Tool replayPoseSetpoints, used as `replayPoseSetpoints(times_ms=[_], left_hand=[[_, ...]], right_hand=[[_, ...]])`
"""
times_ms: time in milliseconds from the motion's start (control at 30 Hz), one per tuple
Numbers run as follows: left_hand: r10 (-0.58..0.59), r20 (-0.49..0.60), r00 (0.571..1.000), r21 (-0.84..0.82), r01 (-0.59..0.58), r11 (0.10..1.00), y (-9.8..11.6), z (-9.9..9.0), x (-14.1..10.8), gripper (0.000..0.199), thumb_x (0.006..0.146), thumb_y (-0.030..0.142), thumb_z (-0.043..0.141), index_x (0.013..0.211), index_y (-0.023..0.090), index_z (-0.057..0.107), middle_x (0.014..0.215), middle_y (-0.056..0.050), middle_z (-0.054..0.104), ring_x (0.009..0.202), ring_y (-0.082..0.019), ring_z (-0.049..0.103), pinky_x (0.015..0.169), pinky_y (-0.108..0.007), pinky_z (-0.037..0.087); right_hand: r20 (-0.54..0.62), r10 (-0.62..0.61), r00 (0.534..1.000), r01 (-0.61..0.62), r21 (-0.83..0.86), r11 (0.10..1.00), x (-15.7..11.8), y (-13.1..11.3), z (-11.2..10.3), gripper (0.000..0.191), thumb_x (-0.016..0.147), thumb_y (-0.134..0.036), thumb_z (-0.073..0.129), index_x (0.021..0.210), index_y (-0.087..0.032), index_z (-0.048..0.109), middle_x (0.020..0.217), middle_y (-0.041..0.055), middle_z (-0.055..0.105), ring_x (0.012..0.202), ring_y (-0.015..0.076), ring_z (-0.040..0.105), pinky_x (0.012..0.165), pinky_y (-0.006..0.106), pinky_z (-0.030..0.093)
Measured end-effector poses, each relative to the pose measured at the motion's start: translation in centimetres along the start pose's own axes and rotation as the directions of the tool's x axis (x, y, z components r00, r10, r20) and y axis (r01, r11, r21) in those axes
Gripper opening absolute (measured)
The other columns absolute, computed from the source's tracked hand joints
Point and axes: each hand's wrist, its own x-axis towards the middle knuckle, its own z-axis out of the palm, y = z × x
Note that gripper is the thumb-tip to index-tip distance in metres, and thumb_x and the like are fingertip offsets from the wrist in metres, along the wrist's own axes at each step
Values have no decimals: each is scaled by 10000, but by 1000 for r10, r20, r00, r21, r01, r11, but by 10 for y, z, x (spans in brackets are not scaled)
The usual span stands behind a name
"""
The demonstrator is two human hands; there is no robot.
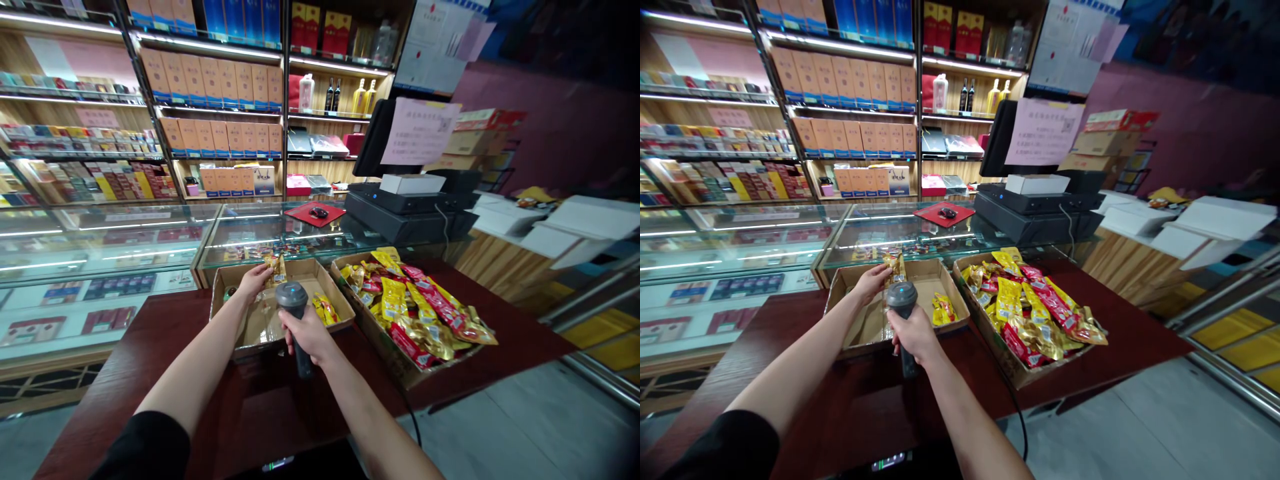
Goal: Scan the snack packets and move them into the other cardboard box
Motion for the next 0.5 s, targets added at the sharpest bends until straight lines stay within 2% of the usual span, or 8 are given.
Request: replayPoseSetpoints(times_ms=[133, 233, 300, 400, 467, 500], left_hand=[[30, 35, 999, -40, -28, 999, 1, 1, -1, 476, 625, 338, 806, 1047, 158, 680, 986, -92, 703, 775, -156, 651, 682, -240, 493], [-12, -14, 1000, -14, 12, 1000, -2, 0, 3, 555, 602, 359, 815, 1100, 172, 656, 1010, -93, 695, 763, -150, 649, 642, -232, 482], [-28, -46, 999, 24, 29, 999, -3, -2, 4, 589, 597, 384, 813, 1126, 187, 645, 1012, -85, 694, 752, -135, 644, 627, -218, 468], [-29, -38, 999, 69, 32, 997, 1, 0, -1, 615, 591, 419, 809, 1138, 192, 644, 974, -69, 699, 710, -111, 628, 591, -195, 443], [-33, 13, 999, 87, 31, 996, 9, 4, -9, 608, 592, 433, 806, 1126, 185, 653, 925, -55, 700, 621, -80, 591, 512, -170, 396], [-40, 54, 998, 91, 35, 995, 14, 8, -13, 594, 591, 430, 808, 1109, 179, 661, 899, -49, 700, 572, -65, 564, 472, -161, 367]], right_hand=[[-2, -24, 1000, 24, 8, 1000, 1, 2, 0, 251, 738, -371, 588, 605, -177, 499, 344, -58, 454, 262, 92, 405, 289, 200, 354], [10, -6, 1000, 6, 12, 1000, 0, 3, 1, 255, 733, -375, 594, 610, -172, 502, 343, -59, 446, 259, 88, 395, 288, 197, 341], [9, -6, 1000, 5, 52, 999, 0, 2, 1, 236, 723, -372, 604, 641, -167, 520, 406, -42, 505, 300, 94, 435, 302, 201, 358], [-59, -97, 994, 105, 149, 983, 4, -2, -8, 178, 676, -304, 649, 761, -161, 587, 695, 18, 662, 562, 135, 605, 440, 221, 478], [-141, -173, 975, 194, 147, 970, 10, -9, -22, 190, 648, -244, 666, 816, -165, 626, 826, 25, 685, 744, 152, 634, 587, 231, 521], [-177, -188, 966, 213, 134, 968, 13, -14, -30, 194, 642, -225, 667, 825, -166, 642, 831, 21, 686, 779, 153, 630, 633, 232, 520]])
